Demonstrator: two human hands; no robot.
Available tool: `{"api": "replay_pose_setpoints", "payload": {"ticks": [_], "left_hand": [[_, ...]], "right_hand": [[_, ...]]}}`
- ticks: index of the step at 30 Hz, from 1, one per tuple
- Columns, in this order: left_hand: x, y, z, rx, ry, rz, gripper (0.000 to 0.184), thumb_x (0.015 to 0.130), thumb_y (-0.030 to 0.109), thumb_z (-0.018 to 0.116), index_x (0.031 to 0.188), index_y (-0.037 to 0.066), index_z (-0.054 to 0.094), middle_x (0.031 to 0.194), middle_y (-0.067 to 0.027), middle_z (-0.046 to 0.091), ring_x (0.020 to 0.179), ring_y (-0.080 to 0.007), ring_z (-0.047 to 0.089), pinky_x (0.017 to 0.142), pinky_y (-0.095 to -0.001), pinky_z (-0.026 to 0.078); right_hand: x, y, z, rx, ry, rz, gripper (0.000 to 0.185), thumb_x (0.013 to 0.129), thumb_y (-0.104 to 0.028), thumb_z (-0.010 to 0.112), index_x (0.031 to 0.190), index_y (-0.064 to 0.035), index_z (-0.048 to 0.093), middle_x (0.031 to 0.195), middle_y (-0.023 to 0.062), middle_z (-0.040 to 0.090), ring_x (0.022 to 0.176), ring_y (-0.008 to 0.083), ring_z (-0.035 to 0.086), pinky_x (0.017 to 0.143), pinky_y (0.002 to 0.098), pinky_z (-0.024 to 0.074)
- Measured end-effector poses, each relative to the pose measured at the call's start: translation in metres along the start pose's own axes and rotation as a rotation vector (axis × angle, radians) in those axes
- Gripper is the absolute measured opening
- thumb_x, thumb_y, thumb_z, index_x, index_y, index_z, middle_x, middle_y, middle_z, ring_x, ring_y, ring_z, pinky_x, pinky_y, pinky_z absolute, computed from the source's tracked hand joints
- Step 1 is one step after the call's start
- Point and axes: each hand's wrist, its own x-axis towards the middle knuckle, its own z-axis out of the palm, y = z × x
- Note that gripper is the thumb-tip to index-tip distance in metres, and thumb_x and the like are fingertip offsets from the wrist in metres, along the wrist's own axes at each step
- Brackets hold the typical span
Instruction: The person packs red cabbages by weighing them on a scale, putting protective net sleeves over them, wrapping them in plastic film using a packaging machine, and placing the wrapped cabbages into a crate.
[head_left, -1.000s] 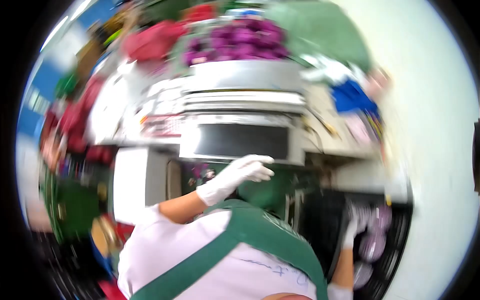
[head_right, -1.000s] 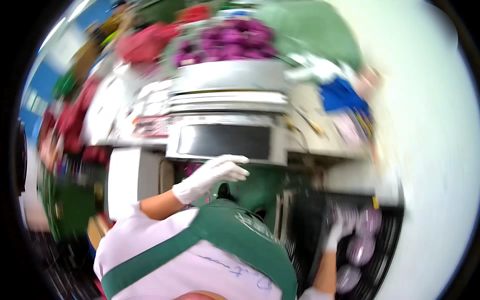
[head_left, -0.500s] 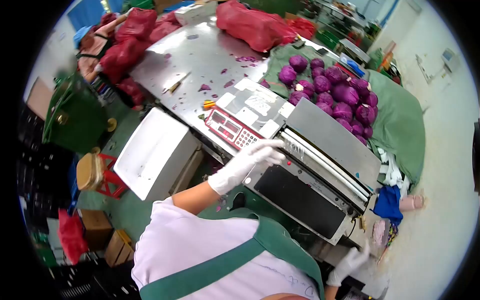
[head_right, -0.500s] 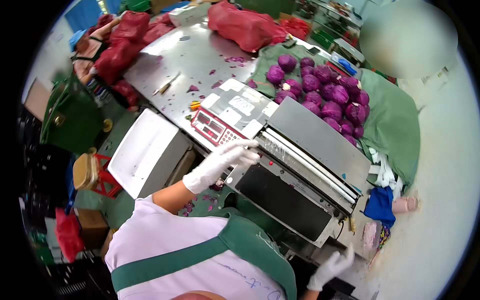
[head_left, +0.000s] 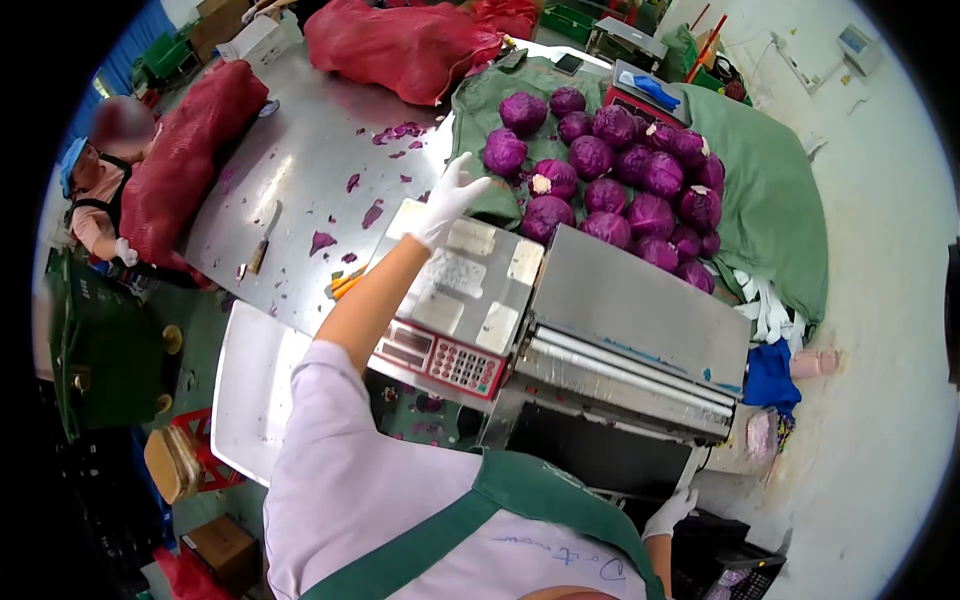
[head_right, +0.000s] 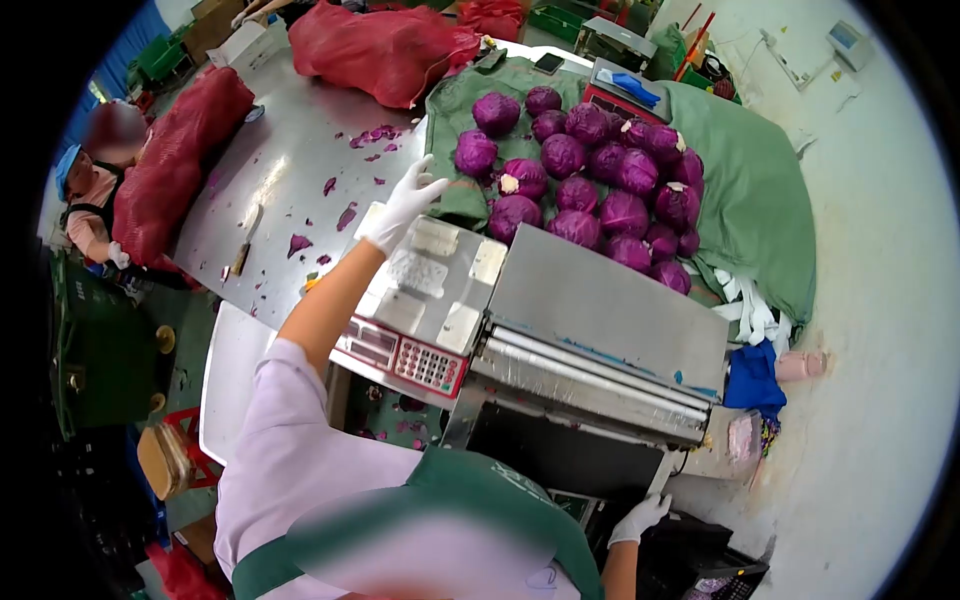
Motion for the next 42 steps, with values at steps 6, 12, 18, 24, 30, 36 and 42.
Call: {"api": "replay_pose_setpoints", "payload": {"ticks": [6, 12, 18, 24, 30, 36, 42], "left_hand": [[0.117, -0.028, 0.075, 0.329, 0.237, -0.141, 0.117, 0.062, 0.045, 0.084, 0.151, 0.016, 0.014, 0.147, -0.0341, 0.023, 0.131, -0.0474, 0.036, 0.103, -0.0436, 0.040], [0.173, -0.089, 0.088, 0.269, 0.184, -0.050, 0.107, 0.061, 0.035, 0.084, 0.148, 0.016, 0.025, 0.139, -0.0253, 0.042, 0.117, -0.0390, 0.054, 0.097, -0.0398, 0.046], [0.157, -0.067, 0.035, -0.886, -0.075, -0.317, 0.061, 0.081, 0.037, 0.074, 0.131, 0.014, 0.047, 0.124, -0.0102, 0.057, 0.107, -0.0293, 0.060, 0.081, -0.0553, 0.053], [0.017, 0.031, -0.034, -0.919, -0.245, -0.335, 0.055, 0.090, 0.036, 0.064, 0.132, 0.005, 0.046, 0.127, -0.0116, 0.058, 0.108, -0.0244, 0.061, 0.094, -0.0411, 0.050], [-0.114, 0.031, -0.045, -0.741, -0.252, -0.326, 0.048, 0.092, 0.027, 0.063, 0.130, 0.001, 0.048, 0.120, -0.0107, 0.060, 0.106, -0.0190, 0.062, 0.090, -0.0341, 0.053], [-0.164, -0.020, -0.045, -0.456, -0.045, -0.222, 0.060, 0.090, 0.026, 0.066, 0.136, -0.004, 0.040, 0.128, -0.0162, 0.054, 0.111, -0.0209, 0.057, 0.096, -0.0320, 0.047], [-0.181, -0.086, -0.086, 0.165, 0.113, 0.052, 0.041, 0.098, 0.018, 0.053, 0.135, 0.003, 0.048, 0.113, -0.0103, 0.056, 0.103, -0.0176, 0.056, 0.090, -0.0287, 0.048]], "right_hand": [[-0.085, -0.095, 0.038, 0.240, -0.070, 0.620, 0.053, 0.092, -0.042, 0.046, 0.137, -0.0137, 0.041, 0.131, 0.0081, 0.048, 0.112, 0.0260, 0.050, 0.098, 0.0468, 0.0377], [-0.072, -0.081, 0.042, 0.257, -0.014, 0.620, 0.053, 0.092, -0.043, 0.046, 0.137, -0.0159, 0.040, 0.132, 0.0067, 0.047, 0.113, 0.0260, 0.049, 0.097, 0.0478, 0.0375], [-0.066, -0.079, 0.045, 0.246, -0.016, 0.624, 0.053, 0.092, -0.044, 0.046, 0.137, -0.0180, 0.040, 0.134, 0.0053, 0.046, 0.113, 0.0259, 0.049, 0.097, 0.0489, 0.0373], [-0.051, -0.085, 0.039, 0.222, -0.079, 0.587, 0.052, 0.092, -0.046, 0.046, 0.137, -0.0202, 0.039, 0.135, 0.0038, 0.045, 0.114, 0.0259, 0.049, 0.097, 0.0499, 0.0371], [-0.054, -0.073, 0.014, 0.167, -0.176, 0.598, 0.052, 0.092, -0.047, 0.046, 0.137, -0.0224, 0.038, 0.136, 0.0024, 0.044, 0.115, 0.0258, 0.048, 0.097, 0.0510, 0.0368], [-0.034, -0.064, -0.019, -0.017, -0.352, 0.485, 0.049, 0.094, -0.041, 0.047, 0.139, -0.0226, 0.037, 0.127, 0.0012, 0.049, 0.100, 0.0218, 0.054, 0.090, 0.0468, 0.0408], [0.004, -0.120, -0.039, -0.029, -0.364, -0.274, 0.034, 0.094, -0.013, 0.052, 0.128, -0.0114, 0.054, 0.117, 0.0020, 0.056, 0.100, 0.0134, 0.053, 0.084, 0.0262, 0.0419]]}}
